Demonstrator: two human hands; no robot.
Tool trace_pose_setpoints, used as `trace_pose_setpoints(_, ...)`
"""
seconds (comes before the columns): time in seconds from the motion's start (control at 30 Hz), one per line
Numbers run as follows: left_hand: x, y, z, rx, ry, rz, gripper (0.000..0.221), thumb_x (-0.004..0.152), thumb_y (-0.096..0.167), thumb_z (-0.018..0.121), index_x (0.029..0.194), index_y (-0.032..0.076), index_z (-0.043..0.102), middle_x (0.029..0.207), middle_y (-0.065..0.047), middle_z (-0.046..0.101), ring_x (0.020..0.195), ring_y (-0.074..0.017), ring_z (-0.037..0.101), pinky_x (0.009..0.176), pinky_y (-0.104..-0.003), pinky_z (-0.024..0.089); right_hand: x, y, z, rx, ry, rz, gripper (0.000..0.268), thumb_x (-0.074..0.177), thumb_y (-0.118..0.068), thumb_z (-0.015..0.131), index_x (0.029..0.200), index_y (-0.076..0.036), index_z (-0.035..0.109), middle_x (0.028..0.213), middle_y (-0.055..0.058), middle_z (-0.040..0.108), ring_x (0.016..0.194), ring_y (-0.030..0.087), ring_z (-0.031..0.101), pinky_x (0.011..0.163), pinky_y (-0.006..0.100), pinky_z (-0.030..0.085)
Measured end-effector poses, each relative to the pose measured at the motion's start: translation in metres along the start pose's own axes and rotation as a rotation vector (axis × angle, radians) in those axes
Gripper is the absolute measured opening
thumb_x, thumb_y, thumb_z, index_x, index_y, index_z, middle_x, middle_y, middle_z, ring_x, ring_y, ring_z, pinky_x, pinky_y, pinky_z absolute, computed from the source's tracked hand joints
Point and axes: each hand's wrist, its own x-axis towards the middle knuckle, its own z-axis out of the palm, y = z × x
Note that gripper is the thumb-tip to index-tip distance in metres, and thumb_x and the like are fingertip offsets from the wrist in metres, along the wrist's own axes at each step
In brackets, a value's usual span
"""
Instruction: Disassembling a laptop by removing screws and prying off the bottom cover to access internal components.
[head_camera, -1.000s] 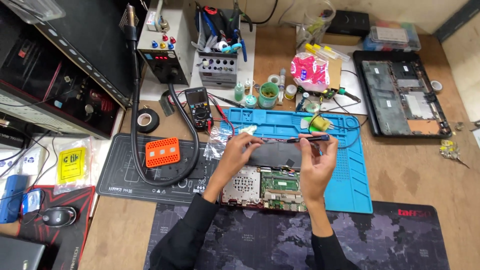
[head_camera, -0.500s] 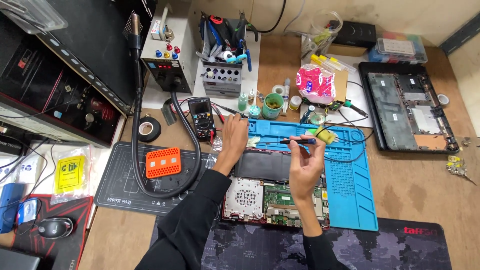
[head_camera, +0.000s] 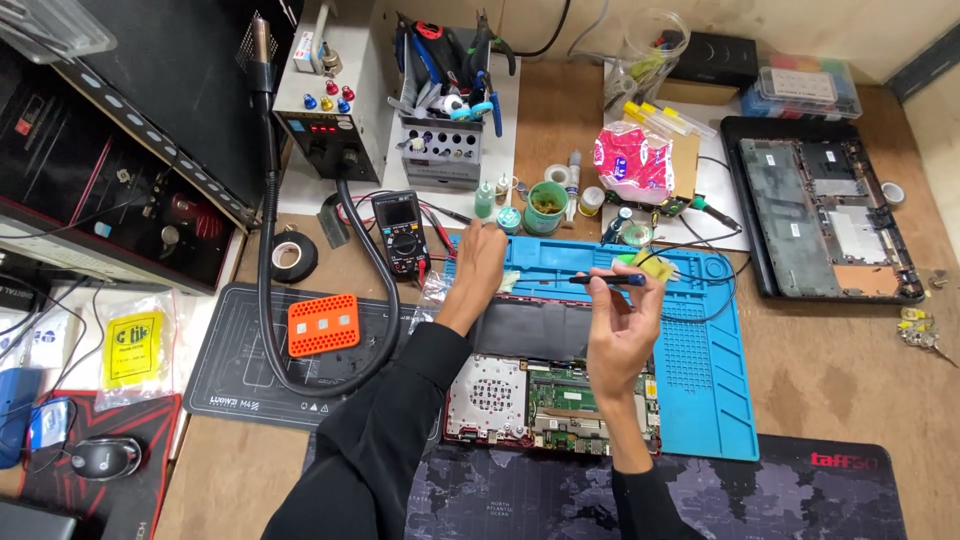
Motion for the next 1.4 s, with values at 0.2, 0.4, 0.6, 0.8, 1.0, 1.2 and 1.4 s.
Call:
trace_pose_setpoints(0.2,0.007,-0.007,0.002,-0.134,-0.069,-0.028,0.017,0.072,-0.013,0.072,0.068,0.001,0.063,0.07,-0.016,0.063,0.076,-0.0354,0.066,0.07,-0.043,0.055,-0.003,-0.002,0.003,0.023,-0.003,-0.005,0.019,0.105,-0.003,0.06,0.122,-0.004,0.05,0.107,0.015,0.066,0.102,0.027,0.074,0.092,0.037,0.063)
trace_pose_setpoints(0.4,-0.027,0.019,-0.063,-0.681,0.038,-0.21,0.004,0.078,0.008,0.065,0.08,0.008,0.061,0.069,-0.013,0.066,0.072,-0.0372,0.067,0.069,-0.048,0.053,-0.009,-0.008,-0.011,0.037,0.022,-0.004,0.02,0.105,-0.003,0.059,0.122,-0.003,0.048,0.108,0.015,0.066,0.103,0.027,0.073,0.09,0.037,0.064)
trace_pose_setpoints(0.6,-0.087,0.033,-0.105,-1.061,-0.07,-0.302,0.005,0.095,0.012,0.064,0.092,0.008,0.062,0.076,-0.012,0.072,0.069,-0.0185,0.063,0.068,-0.034,0.053,-0.024,-0.018,-0.024,0.089,0.02,0.057,0.023,0.105,-0.002,0.057,0.125,-0.005,0.046,0.109,0.015,0.067,0.101,0.026,0.073,0.092,0.038,0.064)
trace_pose_setpoints(0.8,-0.147,0.039,-0.146,-1.296,-0.097,-0.373,0.006,0.097,0.009,0.067,0.099,0.004,0.069,0.087,-0.014,0.076,0.072,-0.0156,0.068,0.069,-0.028,0.057,-0.044,-0.031,-0.032,0.172,-0.001,0.113,0.022,0.105,-0.004,0.057,0.123,-0.006,0.046,0.109,0.017,0.069,0.101,0.03,0.075,0.093,0.042,0.066)
trace_pose_setpoints(1.0,-0.18,0.055,-0.182,-1.305,-0.254,-0.414,0.009,0.099,0.019,0.068,0.097,0.011,0.065,0.09,-0.003,0.067,0.084,-0.0135,0.062,0.081,-0.03,0.05,-0.071,-0.052,-0.036,0.24,-0.011,0.203,0.018,0.104,-0.009,0.059,0.119,-0.008,0.048,0.113,0.016,0.069,0.099,0.033,0.077,0.092,0.037,0.064)
trace_pose_setpoints(1.2,-0.193,0.058,-0.182,-1.346,-0.226,-0.451,0.01,0.101,0.013,0.061,0.096,0.007,0.067,0.092,-0.009,0.074,0.085,-0.0184,0.07,0.08,-0.032,0.058,-0.086,-0.055,-0.035,0.248,-0.051,0.202,0.02,0.102,-0.006,0.061,0.119,-0.009,0.051,0.113,0.017,0.071,0.099,0.029,0.077,0.091,0.034,0.064)
trace_pose_setpoints(1.4,-0.2,0.06,-0.186,-1.32,-0.147,-0.451,0.014,0.1,0.019,0.063,0.102,0.007,0.07,0.091,-0.008,0.076,0.083,-0.0163,0.068,0.081,-0.03,0.058,-0.092,-0.062,-0.038,0.261,-0.045,0.153,0.019,0.104,-0.007,0.059,0.12,-0.009,0.049,0.115,0.016,0.07,0.1,0.032,0.077,0.093,0.038,0.065)
